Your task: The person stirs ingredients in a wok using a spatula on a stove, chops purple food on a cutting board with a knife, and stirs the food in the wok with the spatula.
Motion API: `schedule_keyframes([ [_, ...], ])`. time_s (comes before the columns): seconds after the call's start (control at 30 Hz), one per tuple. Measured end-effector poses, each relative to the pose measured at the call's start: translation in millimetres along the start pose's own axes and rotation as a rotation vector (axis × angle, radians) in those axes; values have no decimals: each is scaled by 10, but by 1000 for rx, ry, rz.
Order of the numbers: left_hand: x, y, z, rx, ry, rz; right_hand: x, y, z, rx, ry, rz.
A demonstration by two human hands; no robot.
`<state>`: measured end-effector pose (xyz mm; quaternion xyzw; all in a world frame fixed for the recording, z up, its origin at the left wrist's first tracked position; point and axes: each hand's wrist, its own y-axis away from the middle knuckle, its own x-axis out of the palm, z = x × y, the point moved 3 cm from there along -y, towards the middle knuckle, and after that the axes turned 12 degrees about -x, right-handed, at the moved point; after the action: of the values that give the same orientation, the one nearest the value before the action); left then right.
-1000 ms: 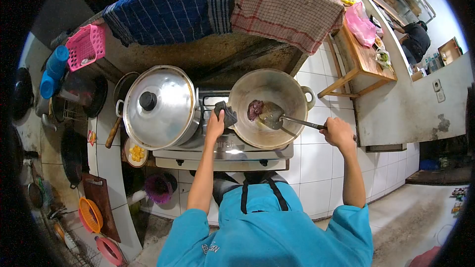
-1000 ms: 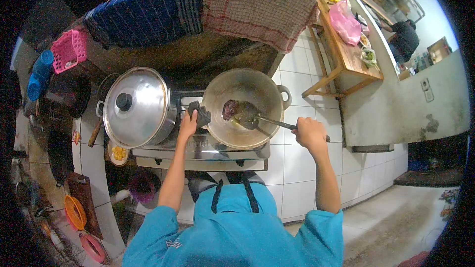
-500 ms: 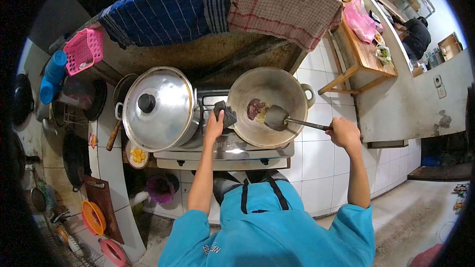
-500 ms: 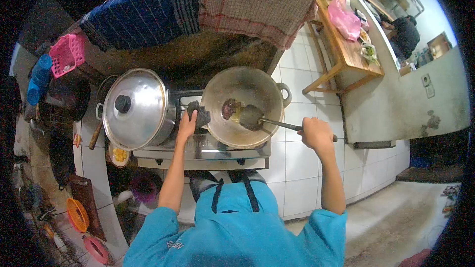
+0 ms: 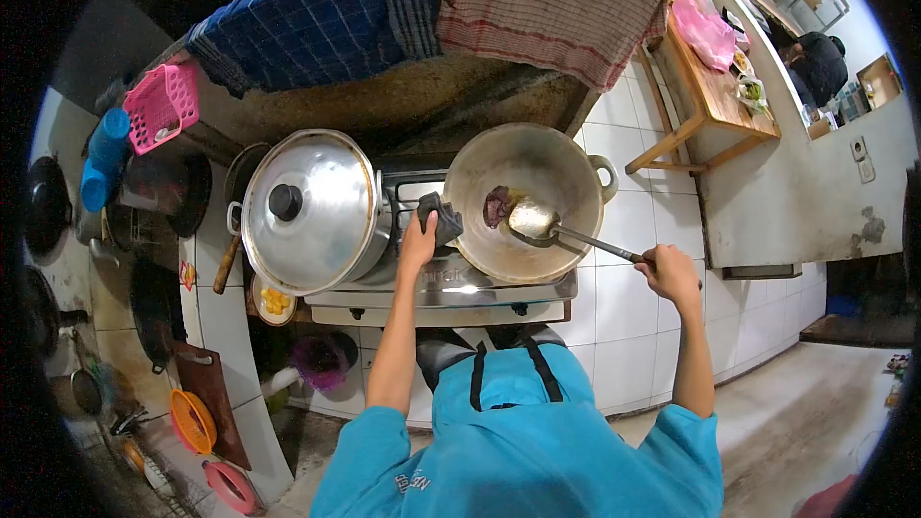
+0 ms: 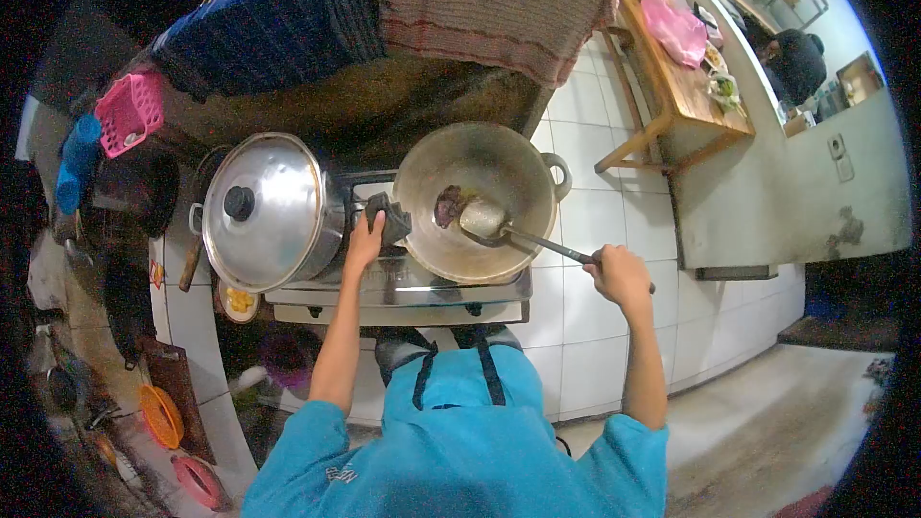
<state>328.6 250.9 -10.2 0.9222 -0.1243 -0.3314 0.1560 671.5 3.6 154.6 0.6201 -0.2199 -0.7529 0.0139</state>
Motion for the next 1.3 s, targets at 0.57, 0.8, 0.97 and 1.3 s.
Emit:
schedule_keyframes([
  [0.57, -7, -1, -18, -7, 5, 16, 228, -273, 156, -24, -76, 25],
  [0.8, -2, -43, 22, -13, -27, 16, 640, -244, 178, -63, -337, -91],
  [0.97, -24, -3, -35, -10, -32, 16, 874, -262, 198, -55, -391, -96],
  [1.3, -34, 29, -78, -13, -22, 5, 1136, -285, 226, -23, -521, -218],
])
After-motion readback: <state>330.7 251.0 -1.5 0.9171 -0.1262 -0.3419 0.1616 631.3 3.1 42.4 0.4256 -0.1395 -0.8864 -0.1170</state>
